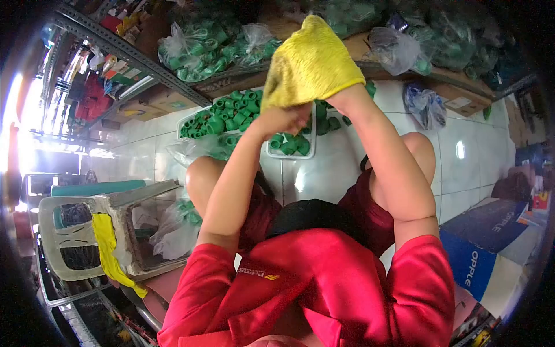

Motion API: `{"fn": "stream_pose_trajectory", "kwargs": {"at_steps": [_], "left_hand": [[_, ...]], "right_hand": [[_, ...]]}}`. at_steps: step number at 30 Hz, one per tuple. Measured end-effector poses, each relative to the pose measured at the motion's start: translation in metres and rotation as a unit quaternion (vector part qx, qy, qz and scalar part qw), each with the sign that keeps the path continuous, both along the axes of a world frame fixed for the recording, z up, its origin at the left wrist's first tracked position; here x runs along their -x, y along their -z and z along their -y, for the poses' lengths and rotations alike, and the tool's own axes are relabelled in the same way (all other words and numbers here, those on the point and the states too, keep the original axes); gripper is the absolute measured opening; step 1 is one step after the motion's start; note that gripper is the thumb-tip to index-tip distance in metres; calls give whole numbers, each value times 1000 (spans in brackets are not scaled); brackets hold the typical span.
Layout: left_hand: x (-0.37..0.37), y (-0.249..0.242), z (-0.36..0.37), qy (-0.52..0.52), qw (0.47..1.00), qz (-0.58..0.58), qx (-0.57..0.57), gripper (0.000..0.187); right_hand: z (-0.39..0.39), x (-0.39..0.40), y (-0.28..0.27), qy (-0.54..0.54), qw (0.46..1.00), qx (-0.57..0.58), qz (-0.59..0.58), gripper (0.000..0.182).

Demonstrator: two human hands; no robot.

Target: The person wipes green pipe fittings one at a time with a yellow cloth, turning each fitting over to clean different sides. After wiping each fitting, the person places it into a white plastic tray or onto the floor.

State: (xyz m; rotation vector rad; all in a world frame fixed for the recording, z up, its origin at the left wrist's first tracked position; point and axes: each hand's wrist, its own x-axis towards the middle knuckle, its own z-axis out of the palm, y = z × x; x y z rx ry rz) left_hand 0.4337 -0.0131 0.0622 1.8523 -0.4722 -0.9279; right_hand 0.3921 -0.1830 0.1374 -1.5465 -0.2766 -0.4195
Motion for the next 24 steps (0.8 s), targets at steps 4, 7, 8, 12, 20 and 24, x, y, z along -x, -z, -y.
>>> {"fn": "stream_pose_trajectory", "kwargs": {"at_steps": [4,7,8,12,20,24], "left_hand": [[-17,-29,-24,-308,909,-34,278,23],[-25,-55,-48,-327,745,-230,534,24],[-28,-55,-57,-292,711,-268,580,23],[-34,-55,-81,-223,706,-254,623,26],[-18,-91,-96,-341,794,-14,504,35],[-19,-87,-121,-310,891,324,70,34]], "right_hand": [[-10,17,-30,120,942,294,109,39],[-9,14,-35,163,924,345,24,33],[-8,8,-30,79,988,112,-77,31],[-7,2,-22,-79,957,-215,-179,36],[-53,29,-8,-227,933,-259,-100,43],[-78,55,-7,-283,958,-26,-24,27]]}}
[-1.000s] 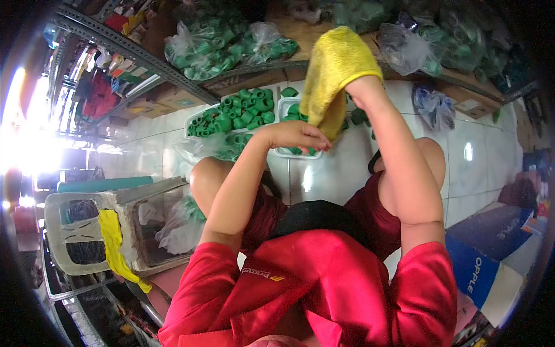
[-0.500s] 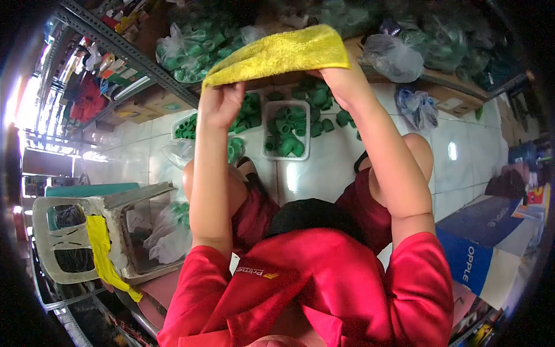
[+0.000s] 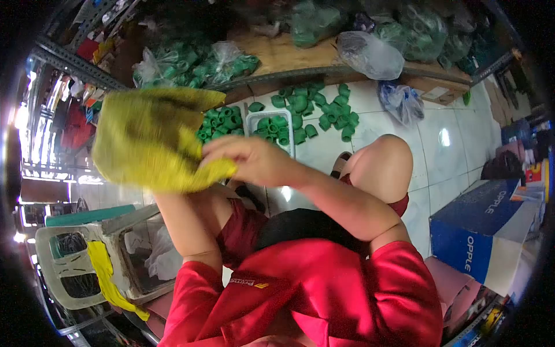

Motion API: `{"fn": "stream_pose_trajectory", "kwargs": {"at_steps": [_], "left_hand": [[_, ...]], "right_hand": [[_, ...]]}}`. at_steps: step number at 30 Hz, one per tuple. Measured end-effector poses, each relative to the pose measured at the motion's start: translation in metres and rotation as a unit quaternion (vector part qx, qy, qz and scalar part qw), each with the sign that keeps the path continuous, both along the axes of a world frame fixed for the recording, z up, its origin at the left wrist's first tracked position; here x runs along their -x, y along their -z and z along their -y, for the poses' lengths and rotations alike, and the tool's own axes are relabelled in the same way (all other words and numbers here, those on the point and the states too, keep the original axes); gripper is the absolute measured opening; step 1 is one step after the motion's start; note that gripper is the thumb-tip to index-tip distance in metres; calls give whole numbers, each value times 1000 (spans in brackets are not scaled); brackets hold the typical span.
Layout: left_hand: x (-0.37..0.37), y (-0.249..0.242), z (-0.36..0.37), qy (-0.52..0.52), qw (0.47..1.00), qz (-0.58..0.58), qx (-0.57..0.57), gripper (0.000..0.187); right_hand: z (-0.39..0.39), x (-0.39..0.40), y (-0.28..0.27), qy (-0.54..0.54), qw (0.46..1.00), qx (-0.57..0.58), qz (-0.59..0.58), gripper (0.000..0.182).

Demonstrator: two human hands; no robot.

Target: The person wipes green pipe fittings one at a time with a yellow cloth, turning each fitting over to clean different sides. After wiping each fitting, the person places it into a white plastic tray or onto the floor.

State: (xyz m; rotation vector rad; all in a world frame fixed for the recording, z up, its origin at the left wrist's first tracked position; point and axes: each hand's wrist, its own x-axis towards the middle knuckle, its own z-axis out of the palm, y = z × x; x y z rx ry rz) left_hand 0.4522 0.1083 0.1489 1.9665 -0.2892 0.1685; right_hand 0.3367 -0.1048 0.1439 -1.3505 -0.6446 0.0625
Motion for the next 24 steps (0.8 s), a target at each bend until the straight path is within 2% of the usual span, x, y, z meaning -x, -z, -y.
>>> {"fn": "stream_pose_trajectory", "kwargs": {"at_steps": [1,2,3,4,5,6,8,9,10,12,13,14,15,16,17,18,20,21,23,24], "left_hand": [[0,2,-6,-25,990,41,-134,33],[0,4,-11,-45,960,83,-263,33],[-1,7,-15,-65,913,126,-382,33],[0,9,-18,-87,849,168,-494,33],[0,12,-19,-109,768,209,-595,33],[4,16,-14,-104,770,211,-592,33],[15,25,-5,-154,771,212,-581,16],[12,24,2,-151,773,210,-580,16],[8,22,4,-140,781,216,-568,16],[10,18,-1,-119,798,227,-546,17],[-16,15,8,-111,805,233,-535,17],[4,13,-10,-103,812,238,-524,18],[-21,10,-6,-94,819,241,-513,18],[-5,8,-16,-86,826,242,-502,19],[-13,6,-17,-78,832,244,-492,19],[-15,4,-19,-71,838,247,-481,19],[-18,0,-9,-58,848,256,-461,20],[-35,-2,-5,-53,852,260,-451,20],[-35,-6,0,-42,862,267,-429,21],[-44,-8,10,-36,866,271,-418,21]], "right_hand": [[-5,1,0,-2,997,53,61,24],[-12,3,9,-26,996,87,-5,24],[-14,3,23,-49,989,123,-72,25],[-11,-1,40,-41,988,126,-76,25],[-7,-9,60,-31,979,176,-96,27],[-4,-19,84,-23,967,225,-116,29],[12,-46,145,19,955,280,-95,28],[19,-62,186,56,922,348,-161,26],[32,-69,218,120,918,339,-168,22],[66,-80,279,244,844,420,-227,25],[88,-82,300,270,816,463,-216,24],[106,-82,314,294,785,504,-206,24],[116,-79,308,331,708,578,-235,23],[122,-76,313,536,668,372,-358,27],[140,-77,315,532,626,375,-429,31],[155,-78,332,569,608,378,-405,32],[162,-76,293,618,573,285,-457,36],[171,-78,309,616,574,287,-458,36],[189,-79,353,671,502,381,-392,42],[189,-82,341,658,498,382,-416,46]]}}
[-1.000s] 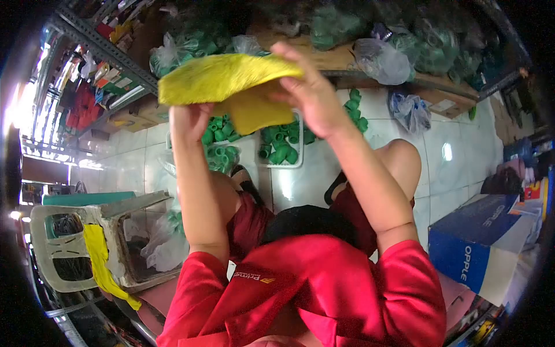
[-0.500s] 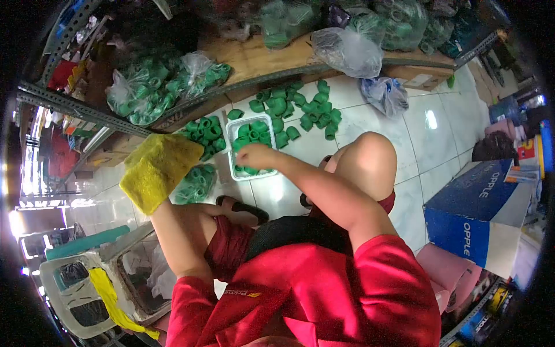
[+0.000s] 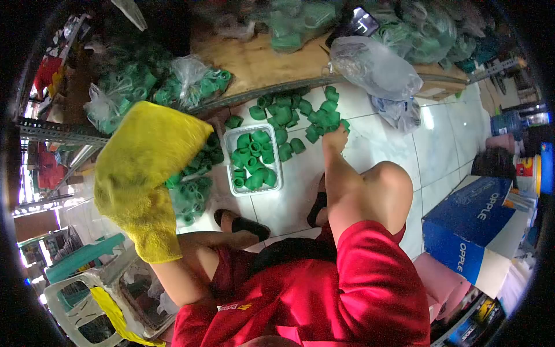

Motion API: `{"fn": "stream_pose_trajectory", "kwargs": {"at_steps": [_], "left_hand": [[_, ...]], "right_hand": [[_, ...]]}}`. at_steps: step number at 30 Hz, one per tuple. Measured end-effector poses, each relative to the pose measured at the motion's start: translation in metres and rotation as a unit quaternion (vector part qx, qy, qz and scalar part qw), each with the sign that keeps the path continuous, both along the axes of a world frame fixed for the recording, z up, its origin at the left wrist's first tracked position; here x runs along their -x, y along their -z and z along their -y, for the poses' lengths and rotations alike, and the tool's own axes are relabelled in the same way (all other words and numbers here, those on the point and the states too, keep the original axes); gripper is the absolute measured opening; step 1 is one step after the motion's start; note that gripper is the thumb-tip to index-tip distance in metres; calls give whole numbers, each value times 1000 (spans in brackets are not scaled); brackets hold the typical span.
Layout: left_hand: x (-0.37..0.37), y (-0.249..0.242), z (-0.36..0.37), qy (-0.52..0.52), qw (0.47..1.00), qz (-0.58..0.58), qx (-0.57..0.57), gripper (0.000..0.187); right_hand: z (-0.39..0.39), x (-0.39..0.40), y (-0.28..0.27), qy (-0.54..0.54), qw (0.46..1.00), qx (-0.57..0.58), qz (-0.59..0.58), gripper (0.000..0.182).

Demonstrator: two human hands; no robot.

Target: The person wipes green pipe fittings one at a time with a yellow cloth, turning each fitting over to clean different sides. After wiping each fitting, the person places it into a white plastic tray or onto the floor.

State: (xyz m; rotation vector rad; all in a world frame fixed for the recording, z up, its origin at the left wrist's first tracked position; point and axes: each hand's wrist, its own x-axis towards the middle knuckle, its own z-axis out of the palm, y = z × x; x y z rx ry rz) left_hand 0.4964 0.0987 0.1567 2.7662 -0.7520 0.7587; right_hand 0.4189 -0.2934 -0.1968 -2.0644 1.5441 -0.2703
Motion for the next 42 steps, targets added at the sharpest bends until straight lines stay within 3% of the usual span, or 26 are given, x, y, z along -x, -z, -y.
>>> {"fn": "stream_pose_trajectory", "kwargs": {"at_steps": [3,7,9,11,13,14,15,17,21,23,27,29,31,33,35,36,37,40,42], "left_hand": [[18,-6,19,38,999,-2,27,23],[18,-14,31,93,993,0,68,24],[13,-19,33,116,989,0,87,25],[7,-20,40,125,988,0,95,25],[7,-18,38,121,990,-3,71,26],[4,-17,38,118,991,-4,59,26],[5,-16,43,116,992,-5,47,27],[2,-14,45,114,993,-4,26,28],[14,-10,43,104,994,3,-11,30],[8,-10,33,94,995,7,-31,30],[21,-9,25,51,995,18,-81,32],[23,-8,16,35,994,21,-105,33],[40,-6,20,23,991,23,-126,34],[48,-5,20,9,989,27,-148,35],[35,-4,22,-4,985,30,-170,36],[35,-3,29,-10,983,34,-181,36],[41,-2,31,-16,981,38,-191,37],[51,14,32,-28,976,51,-210,38],[48,68,35,19,994,95,-58,31]], "right_hand": [[0,-1,-24,56,997,-37,-30,44],[32,12,5,135,984,-114,3,49],[47,17,28,104,991,-59,64,53],[65,12,38,92,991,-87,33,53],[101,14,95,-11,992,-108,67,49],[116,14,113,-116,989,-83,-45,46],[108,11,100,-118,988,-84,-46,46],[85,9,56,39,988,-144,35,36],[88,17,70,-5,992,-121,-41,34],[94,18,77,-36,977,-166,-132,31],[63,7,6,-16,981,-97,-165,28],[49,-3,-30,19,992,-30,-124,25],[38,-19,-54,-23,996,-5,-89,23],[41,-50,-55,-181,980,-26,-75,25],[9,-70,-109,-483,856,142,-117,25],[-20,-70,-147,-435,900,-28,23,24],[-50,-69,-185,-364,896,-197,160,22],[-108,-60,-263,-475,802,-289,218,19],[-145,-38,-309,-501,763,-331,240,16]]}}
